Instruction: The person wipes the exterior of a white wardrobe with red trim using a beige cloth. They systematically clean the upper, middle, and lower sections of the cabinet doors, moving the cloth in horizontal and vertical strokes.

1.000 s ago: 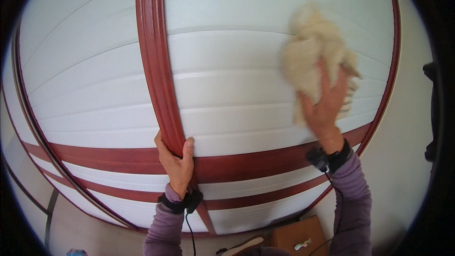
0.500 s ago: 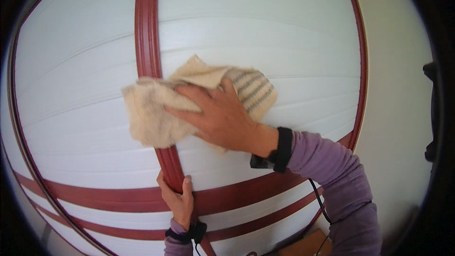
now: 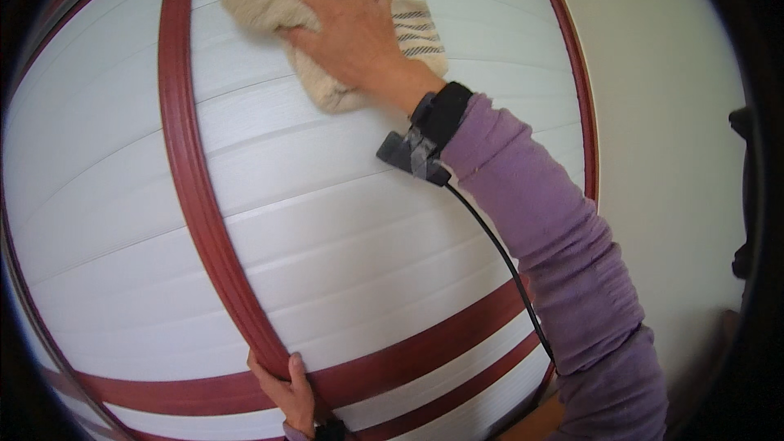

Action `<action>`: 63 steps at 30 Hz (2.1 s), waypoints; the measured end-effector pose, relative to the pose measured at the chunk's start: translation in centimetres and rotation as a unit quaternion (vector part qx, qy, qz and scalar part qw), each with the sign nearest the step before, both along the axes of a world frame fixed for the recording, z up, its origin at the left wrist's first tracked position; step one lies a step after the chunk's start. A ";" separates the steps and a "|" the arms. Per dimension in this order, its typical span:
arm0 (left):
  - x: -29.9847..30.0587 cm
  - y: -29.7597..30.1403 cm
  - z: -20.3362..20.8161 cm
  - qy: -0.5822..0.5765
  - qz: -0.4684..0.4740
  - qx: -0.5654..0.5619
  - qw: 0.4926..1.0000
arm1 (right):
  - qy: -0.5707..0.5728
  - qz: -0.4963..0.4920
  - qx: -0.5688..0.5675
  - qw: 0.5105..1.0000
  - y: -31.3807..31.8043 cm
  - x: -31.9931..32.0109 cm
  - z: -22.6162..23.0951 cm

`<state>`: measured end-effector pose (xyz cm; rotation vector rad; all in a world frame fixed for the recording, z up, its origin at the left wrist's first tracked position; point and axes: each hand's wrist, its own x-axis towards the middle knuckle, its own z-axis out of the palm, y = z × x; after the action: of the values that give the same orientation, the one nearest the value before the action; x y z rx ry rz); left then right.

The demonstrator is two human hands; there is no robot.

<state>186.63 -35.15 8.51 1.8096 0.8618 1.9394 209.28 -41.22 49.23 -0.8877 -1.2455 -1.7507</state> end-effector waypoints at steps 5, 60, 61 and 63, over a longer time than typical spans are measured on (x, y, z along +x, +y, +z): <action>-0.2 -0.2 0.2 0.000 -0.030 -0.026 0.999 | 0.113 -0.020 0.045 0.992 -2.3 8.0 3.3; -8.0 13.3 15.9 0.009 0.156 -0.010 0.988 | 0.343 0.044 0.075 0.935 1.7 24.9 4.5; -7.4 12.6 16.4 0.006 0.125 0.015 0.992 | 0.328 0.050 0.068 0.941 2.0 24.3 4.7; -6.1 11.2 17.4 0.013 0.121 0.004 0.993 | 0.309 0.069 0.048 0.947 2.5 23.0 5.0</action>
<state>180.58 -23.93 25.93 1.8099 1.1287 2.0693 232.26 -38.68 54.27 -1.1453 -0.7761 -1.2628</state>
